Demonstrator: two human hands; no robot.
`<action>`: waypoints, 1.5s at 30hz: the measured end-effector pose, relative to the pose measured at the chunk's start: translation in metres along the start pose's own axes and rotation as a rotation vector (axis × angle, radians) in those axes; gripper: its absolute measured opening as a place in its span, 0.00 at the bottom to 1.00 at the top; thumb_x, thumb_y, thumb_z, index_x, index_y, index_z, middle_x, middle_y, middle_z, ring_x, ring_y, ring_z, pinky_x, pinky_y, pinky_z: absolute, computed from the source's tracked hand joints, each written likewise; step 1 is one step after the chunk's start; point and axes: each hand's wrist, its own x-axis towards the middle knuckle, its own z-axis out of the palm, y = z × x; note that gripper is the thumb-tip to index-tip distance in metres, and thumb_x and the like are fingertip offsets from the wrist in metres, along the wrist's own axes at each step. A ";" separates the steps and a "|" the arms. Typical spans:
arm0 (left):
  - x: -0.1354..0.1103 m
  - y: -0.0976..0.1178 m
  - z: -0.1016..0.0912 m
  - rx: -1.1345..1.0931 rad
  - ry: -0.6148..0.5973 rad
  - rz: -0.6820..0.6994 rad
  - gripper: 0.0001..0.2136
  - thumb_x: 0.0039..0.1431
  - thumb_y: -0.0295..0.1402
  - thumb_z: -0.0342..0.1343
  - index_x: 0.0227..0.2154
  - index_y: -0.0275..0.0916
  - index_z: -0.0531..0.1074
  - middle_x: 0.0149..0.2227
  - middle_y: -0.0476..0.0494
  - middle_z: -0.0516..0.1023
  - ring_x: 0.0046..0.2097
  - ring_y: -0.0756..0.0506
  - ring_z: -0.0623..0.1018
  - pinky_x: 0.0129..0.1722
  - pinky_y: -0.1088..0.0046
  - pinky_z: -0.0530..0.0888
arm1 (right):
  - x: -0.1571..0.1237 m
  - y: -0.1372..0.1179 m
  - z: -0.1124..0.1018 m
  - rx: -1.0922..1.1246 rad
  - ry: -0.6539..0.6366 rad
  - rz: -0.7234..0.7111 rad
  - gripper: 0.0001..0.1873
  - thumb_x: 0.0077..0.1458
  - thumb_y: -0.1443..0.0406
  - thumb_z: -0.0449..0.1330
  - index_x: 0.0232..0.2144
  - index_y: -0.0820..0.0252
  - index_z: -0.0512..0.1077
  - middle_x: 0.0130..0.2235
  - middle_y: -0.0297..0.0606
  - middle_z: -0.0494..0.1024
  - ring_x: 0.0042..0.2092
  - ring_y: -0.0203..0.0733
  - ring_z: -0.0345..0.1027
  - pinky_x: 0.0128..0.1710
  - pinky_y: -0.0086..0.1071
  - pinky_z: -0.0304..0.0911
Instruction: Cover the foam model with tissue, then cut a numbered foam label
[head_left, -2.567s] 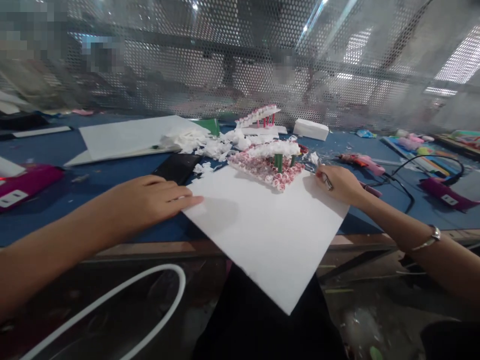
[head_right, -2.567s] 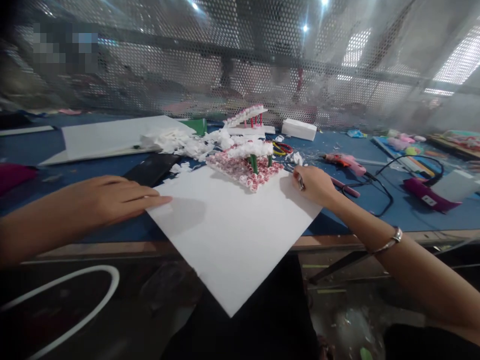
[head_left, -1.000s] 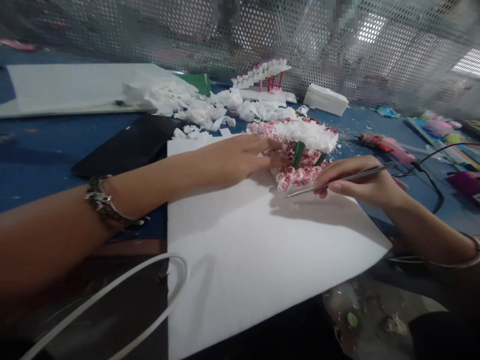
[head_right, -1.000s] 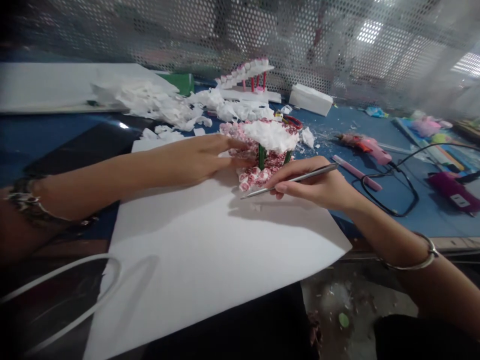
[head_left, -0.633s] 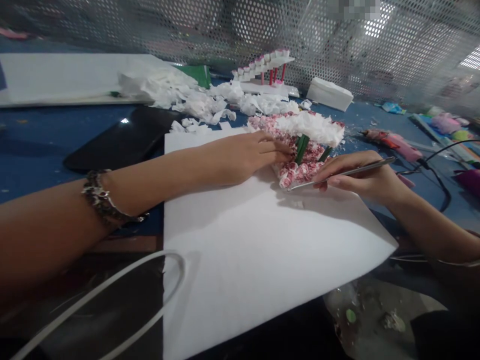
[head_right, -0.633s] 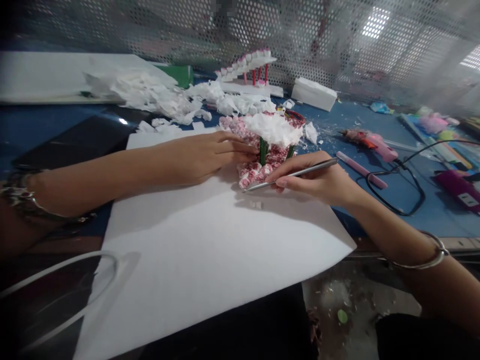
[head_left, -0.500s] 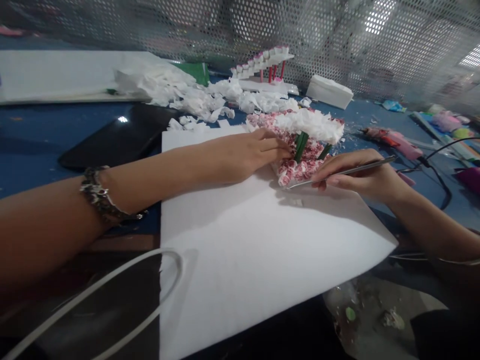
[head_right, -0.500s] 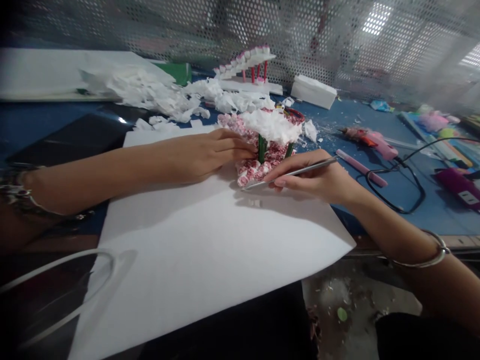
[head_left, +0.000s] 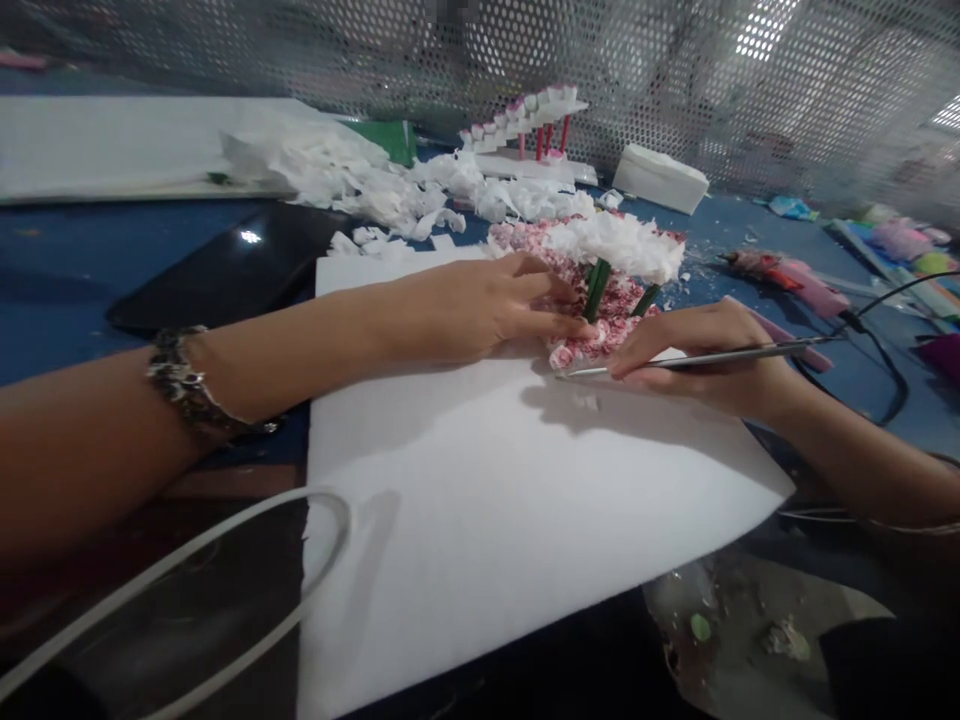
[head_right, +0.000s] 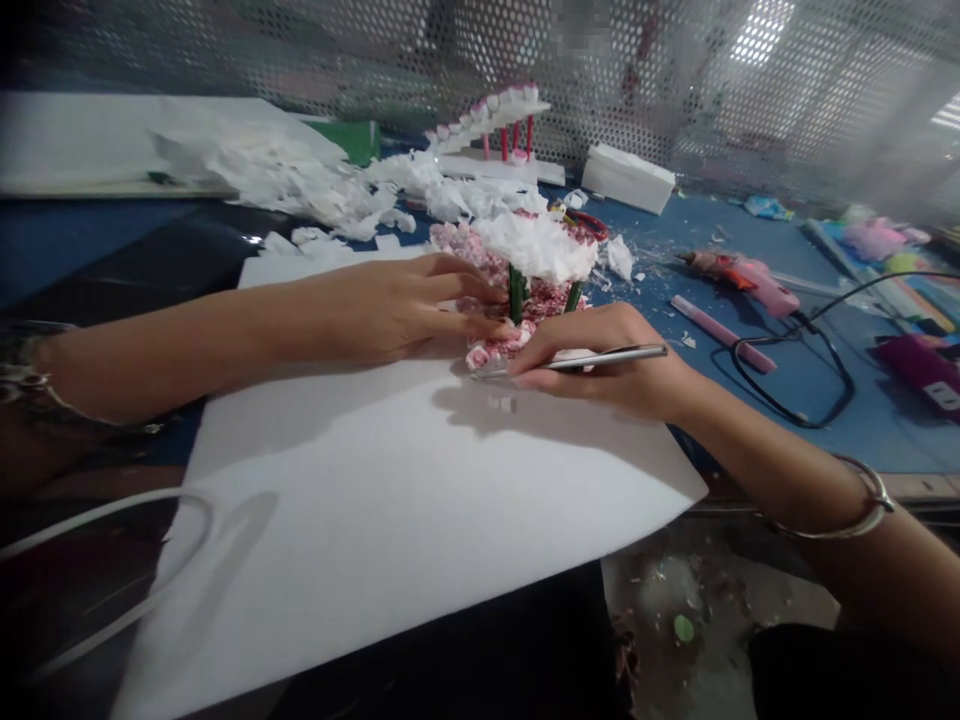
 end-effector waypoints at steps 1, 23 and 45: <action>0.000 0.000 0.000 -0.001 0.000 -0.001 0.20 0.67 0.31 0.43 0.59 0.51 0.64 0.59 0.42 0.68 0.62 0.39 0.63 0.61 0.59 0.62 | 0.000 0.001 -0.001 0.002 -0.013 0.013 0.04 0.57 0.66 0.62 0.35 0.58 0.77 0.34 0.35 0.82 0.36 0.33 0.76 0.37 0.24 0.69; -0.003 -0.003 0.003 -0.034 0.035 0.029 0.17 0.69 0.33 0.43 0.57 0.44 0.68 0.61 0.38 0.66 0.63 0.39 0.63 0.62 0.59 0.62 | -0.019 0.009 0.006 0.272 0.065 0.350 0.09 0.57 0.60 0.62 0.35 0.60 0.78 0.31 0.36 0.81 0.30 0.33 0.74 0.30 0.25 0.69; -0.003 -0.005 0.003 -0.013 0.036 0.040 0.18 0.69 0.32 0.43 0.57 0.46 0.68 0.61 0.39 0.66 0.62 0.39 0.64 0.62 0.60 0.62 | -0.022 0.017 -0.006 0.322 0.025 0.382 0.08 0.54 0.64 0.64 0.35 0.63 0.79 0.33 0.38 0.81 0.32 0.32 0.76 0.31 0.20 0.71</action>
